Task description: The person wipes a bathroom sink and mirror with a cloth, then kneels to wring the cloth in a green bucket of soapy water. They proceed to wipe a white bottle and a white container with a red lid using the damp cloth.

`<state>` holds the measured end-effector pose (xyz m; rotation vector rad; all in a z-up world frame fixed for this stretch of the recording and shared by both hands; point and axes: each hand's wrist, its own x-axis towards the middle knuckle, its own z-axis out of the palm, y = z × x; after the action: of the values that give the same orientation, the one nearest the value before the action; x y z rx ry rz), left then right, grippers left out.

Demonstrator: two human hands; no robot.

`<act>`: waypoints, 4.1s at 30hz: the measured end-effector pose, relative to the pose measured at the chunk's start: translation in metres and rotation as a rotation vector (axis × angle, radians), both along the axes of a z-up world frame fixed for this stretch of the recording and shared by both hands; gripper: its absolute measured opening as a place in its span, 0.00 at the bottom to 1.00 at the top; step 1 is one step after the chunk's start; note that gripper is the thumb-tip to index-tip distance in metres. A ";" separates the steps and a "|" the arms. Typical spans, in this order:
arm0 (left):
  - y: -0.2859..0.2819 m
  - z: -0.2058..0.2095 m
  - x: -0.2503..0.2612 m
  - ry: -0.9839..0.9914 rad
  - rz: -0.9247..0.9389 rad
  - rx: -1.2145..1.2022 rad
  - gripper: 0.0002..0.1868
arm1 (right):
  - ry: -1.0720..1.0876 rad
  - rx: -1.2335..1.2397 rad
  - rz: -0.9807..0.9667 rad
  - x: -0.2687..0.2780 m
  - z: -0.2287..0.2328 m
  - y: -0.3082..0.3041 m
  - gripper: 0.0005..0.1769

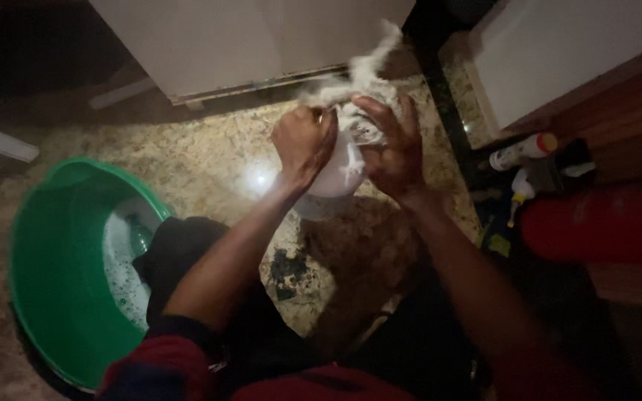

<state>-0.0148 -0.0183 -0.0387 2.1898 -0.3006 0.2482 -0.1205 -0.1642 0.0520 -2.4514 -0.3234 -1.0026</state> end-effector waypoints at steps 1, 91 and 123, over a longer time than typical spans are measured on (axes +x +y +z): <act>-0.002 -0.005 -0.004 0.040 -0.016 0.033 0.33 | 0.006 -0.040 0.013 0.000 0.000 0.001 0.24; 0.051 0.052 0.042 0.760 0.305 -1.463 0.18 | -0.089 -0.282 0.011 -0.002 -0.058 0.019 0.24; 0.001 0.025 0.013 0.765 -0.131 -1.086 0.30 | 0.218 0.095 0.021 0.004 -0.040 -0.001 0.12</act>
<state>-0.0016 -0.0175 -0.0133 1.0529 0.1243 -0.4238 -0.1162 -0.1649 0.0122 -2.4368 -0.2227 -0.7162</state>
